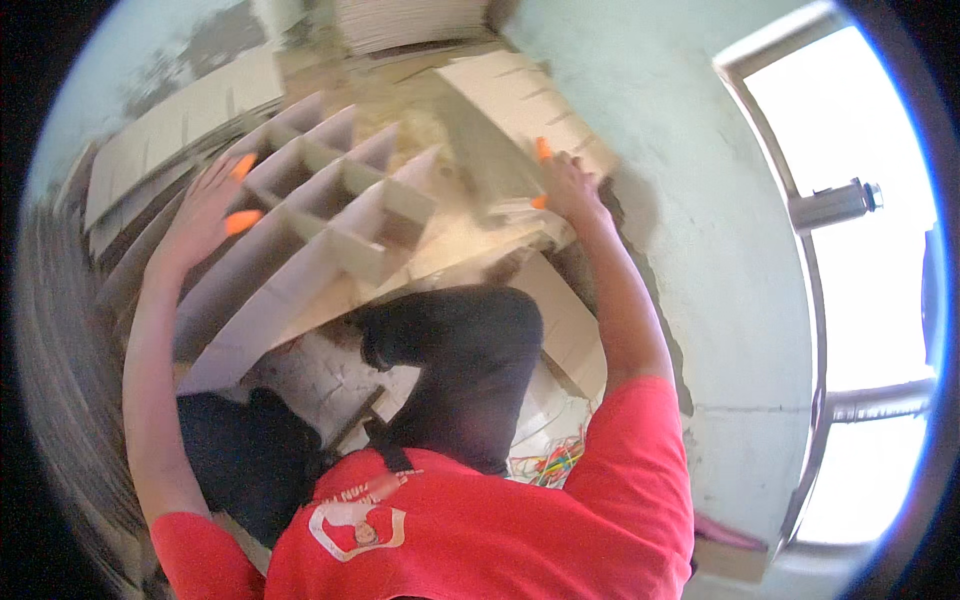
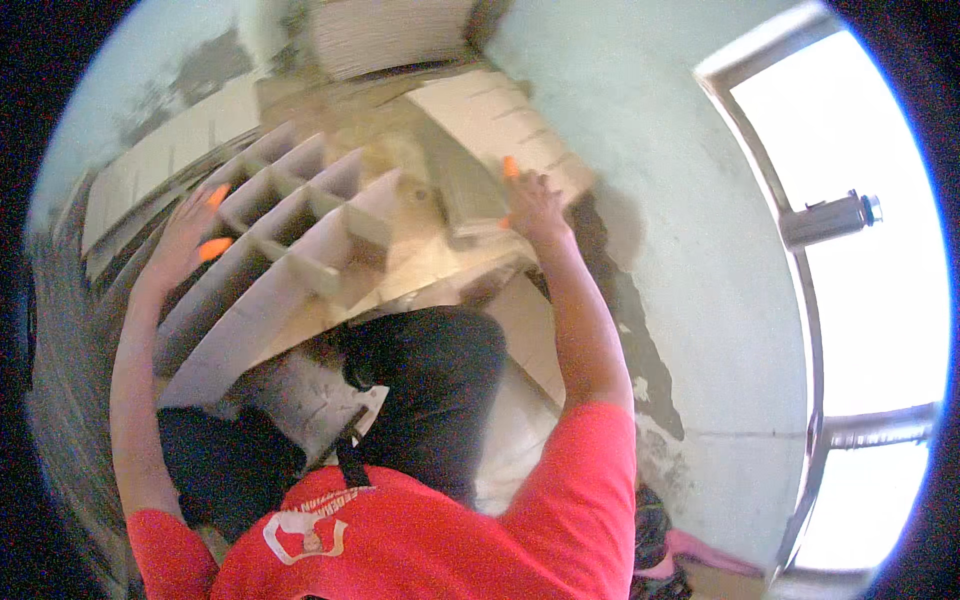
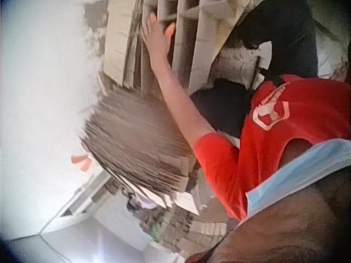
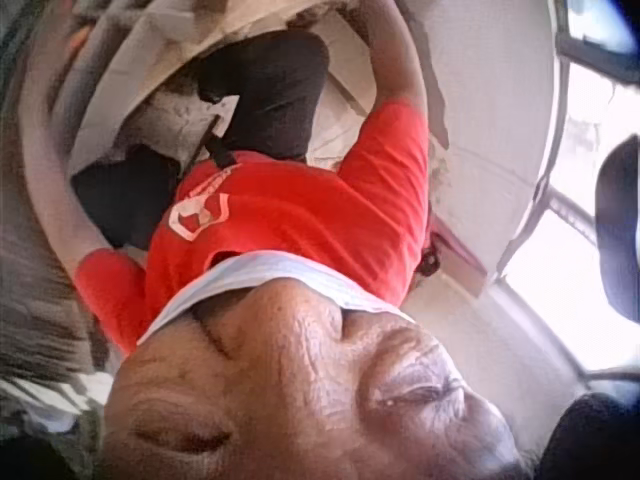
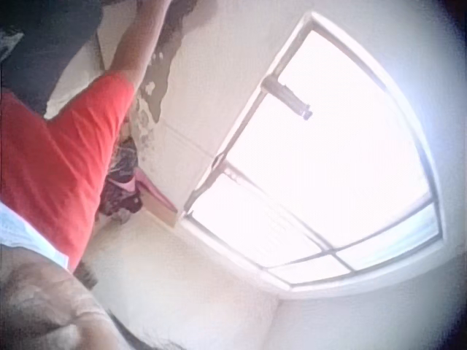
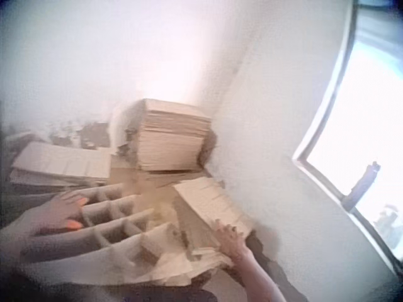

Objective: The person sits on the floor and repeatedly folds pre-scored cardboard pieces by hand, stacking the finished units into a growing pile.

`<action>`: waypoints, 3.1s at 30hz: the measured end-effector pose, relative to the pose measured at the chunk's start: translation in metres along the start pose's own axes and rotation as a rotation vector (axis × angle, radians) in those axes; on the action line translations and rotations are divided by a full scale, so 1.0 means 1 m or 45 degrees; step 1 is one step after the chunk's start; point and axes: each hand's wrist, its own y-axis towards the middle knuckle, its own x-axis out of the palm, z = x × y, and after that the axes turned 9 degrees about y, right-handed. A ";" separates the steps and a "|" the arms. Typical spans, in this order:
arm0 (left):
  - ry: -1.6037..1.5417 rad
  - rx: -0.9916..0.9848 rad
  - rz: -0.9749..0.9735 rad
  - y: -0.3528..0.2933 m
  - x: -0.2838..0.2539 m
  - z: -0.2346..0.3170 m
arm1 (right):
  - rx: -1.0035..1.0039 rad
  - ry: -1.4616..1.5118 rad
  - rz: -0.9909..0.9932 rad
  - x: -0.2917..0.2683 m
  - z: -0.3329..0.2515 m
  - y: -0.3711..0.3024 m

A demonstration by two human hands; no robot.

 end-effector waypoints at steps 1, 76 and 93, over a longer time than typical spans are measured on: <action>-0.040 -0.011 -0.041 0.002 -0.003 -0.003 | -0.079 0.040 -0.036 -0.002 0.008 0.003; -0.216 -0.450 0.724 -0.129 0.015 0.110 | -1.380 1.056 -0.105 -0.100 -0.269 -0.090; -0.232 -0.460 0.630 -0.127 0.015 0.109 | -1.640 0.842 -0.138 -0.059 -0.264 -0.089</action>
